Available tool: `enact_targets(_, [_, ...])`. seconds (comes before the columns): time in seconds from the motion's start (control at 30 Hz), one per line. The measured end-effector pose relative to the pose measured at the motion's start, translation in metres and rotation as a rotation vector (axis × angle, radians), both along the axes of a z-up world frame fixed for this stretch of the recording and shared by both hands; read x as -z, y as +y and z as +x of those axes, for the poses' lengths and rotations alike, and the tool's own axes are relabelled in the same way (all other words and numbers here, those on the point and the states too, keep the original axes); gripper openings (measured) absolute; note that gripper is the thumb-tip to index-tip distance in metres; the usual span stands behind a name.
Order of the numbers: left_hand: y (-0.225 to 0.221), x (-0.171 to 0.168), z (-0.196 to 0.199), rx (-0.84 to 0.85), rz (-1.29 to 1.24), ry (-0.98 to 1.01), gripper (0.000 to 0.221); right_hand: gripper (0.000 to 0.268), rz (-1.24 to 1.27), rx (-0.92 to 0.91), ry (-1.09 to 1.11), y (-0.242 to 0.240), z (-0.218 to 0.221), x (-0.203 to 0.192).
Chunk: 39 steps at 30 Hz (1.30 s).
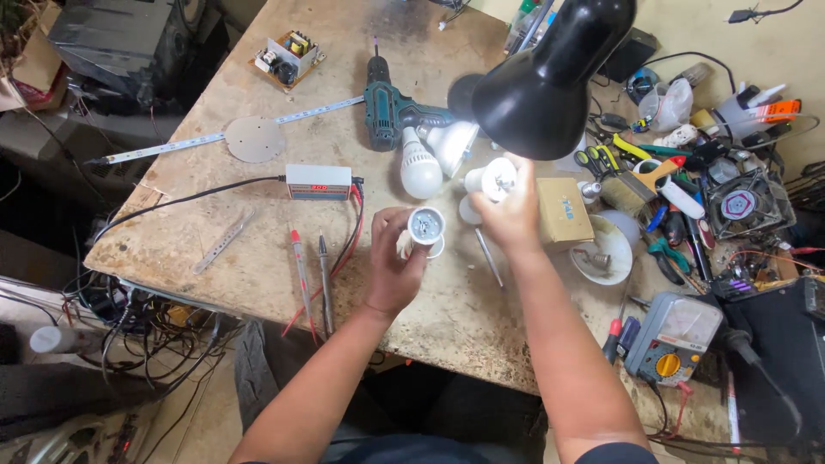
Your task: Testing and repairing LED bulbs and circuit boards on a workbench using a multimeter and other tools
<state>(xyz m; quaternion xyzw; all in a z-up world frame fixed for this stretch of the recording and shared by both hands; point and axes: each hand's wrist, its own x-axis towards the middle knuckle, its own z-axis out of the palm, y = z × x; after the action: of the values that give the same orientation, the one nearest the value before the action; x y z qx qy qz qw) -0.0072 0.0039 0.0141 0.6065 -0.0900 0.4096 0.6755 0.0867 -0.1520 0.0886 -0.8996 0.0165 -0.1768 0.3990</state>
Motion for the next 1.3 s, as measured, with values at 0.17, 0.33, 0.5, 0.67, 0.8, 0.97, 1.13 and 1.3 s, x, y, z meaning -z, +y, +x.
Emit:
enact_targets(0.17, [0.007,-0.011,-0.01,0.042,0.244,0.121,0.036,0.072,-0.029,-0.053,0.07,0.005,0.008,0.013])
enact_targets(0.33, [0.006,-0.012,-0.011,0.021,0.288,0.1,0.034,0.073,-0.063,0.025,0.155,-0.007,0.025,0.042])
enact_targets(0.5, [0.007,-0.014,-0.009,0.004,0.254,0.098,0.033,0.077,-0.127,-0.001,0.14,-0.028,0.05,0.072])
enact_targets(0.67, [0.007,-0.016,-0.009,-0.041,0.274,0.085,0.037,0.075,-0.092,-0.071,0.18,-0.019,0.038,0.058])
enact_targets(0.8, [0.008,-0.016,-0.011,-0.04,0.253,0.096,0.036,0.064,-0.111,-0.098,0.189,-0.019,0.027,0.05])
enact_targets(0.97, [0.008,-0.016,-0.01,-0.036,0.253,0.106,0.036,0.061,-0.157,-0.137,0.107,-0.026,0.019,0.05])
enact_targets(1.13, [0.005,-0.013,-0.01,-0.021,0.257,0.12,0.037,0.055,-0.241,-0.19,0.065,-0.023,-0.004,0.028])
enact_targets(1.3, [0.006,-0.018,-0.01,-0.027,0.264,0.12,0.037,0.029,-0.127,-0.272,-0.221,-0.02,-0.034,0.008])
